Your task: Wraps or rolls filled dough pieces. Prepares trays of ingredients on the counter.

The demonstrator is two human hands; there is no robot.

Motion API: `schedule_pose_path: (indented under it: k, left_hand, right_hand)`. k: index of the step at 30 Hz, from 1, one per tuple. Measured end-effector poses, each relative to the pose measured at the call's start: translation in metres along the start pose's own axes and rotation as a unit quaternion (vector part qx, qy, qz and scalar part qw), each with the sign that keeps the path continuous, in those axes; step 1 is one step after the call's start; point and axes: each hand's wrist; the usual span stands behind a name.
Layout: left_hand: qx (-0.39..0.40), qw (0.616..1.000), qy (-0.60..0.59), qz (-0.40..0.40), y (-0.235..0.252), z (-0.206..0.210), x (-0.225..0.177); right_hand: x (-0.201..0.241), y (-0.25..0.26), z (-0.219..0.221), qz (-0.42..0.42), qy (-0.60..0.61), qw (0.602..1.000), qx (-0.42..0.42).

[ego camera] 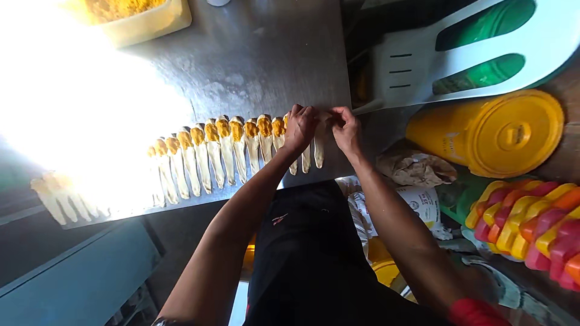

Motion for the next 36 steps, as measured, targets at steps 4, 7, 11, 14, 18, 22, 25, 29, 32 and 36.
schedule_pose_path:
  k: [4,7,11,14,18,22,25,29,32,36]
  left_hand:
    - [-0.05,0.994,0.047,-0.083,0.004,0.01,-0.013]
    - [-0.105,0.983,0.089,-0.118,0.003,0.02,-0.022]
    - [-0.131,0.976,0.14,-0.105,-0.008,0.029,-0.032]
    - [-0.126,0.984,0.112,-0.055,-0.025,0.028,-0.032]
    - [-0.092,0.989,0.112,0.037,-0.043,0.025,-0.02]
    - [-0.02,0.977,0.178,0.119,-0.05,0.025,-0.01]
    - [0.059,0.959,0.237,0.142,-0.053,0.018,-0.006]
    - [0.132,0.945,0.258,0.154,-0.044,0.011,-0.015]
    - [0.142,0.949,0.258,0.116,-0.044,0.009,-0.027]
    - [0.121,0.962,0.217,0.113,-0.078,0.005,-0.031]
  right_hand:
    - [-0.004,0.003,0.013,0.026,-0.055,0.994,-0.094]
    - [0.004,-0.001,0.022,0.047,-0.085,0.986,-0.136]
    - [0.017,-0.033,0.017,-0.025,-0.114,0.985,-0.123]
    - [0.022,-0.057,-0.001,-0.082,-0.116,0.988,-0.062]
    - [0.009,-0.063,-0.002,-0.125,-0.136,0.982,-0.021]
    - [0.002,-0.058,-0.004,-0.137,-0.16,0.977,0.01]
    - [0.001,-0.052,-0.013,-0.148,-0.198,0.967,0.065]
    - [0.016,-0.01,-0.022,-0.155,-0.224,0.958,0.087]
    - [0.027,0.021,-0.006,-0.167,-0.211,0.963,-0.019]
    - [0.027,0.034,0.035,-0.219,-0.278,0.935,0.003]
Point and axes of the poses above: each hand's wrist, its own y-axis towards the middle knuckle, its own z-axis out of the palm, x = y × z, and after that the axes turned 15 degrees about -x, right-handed
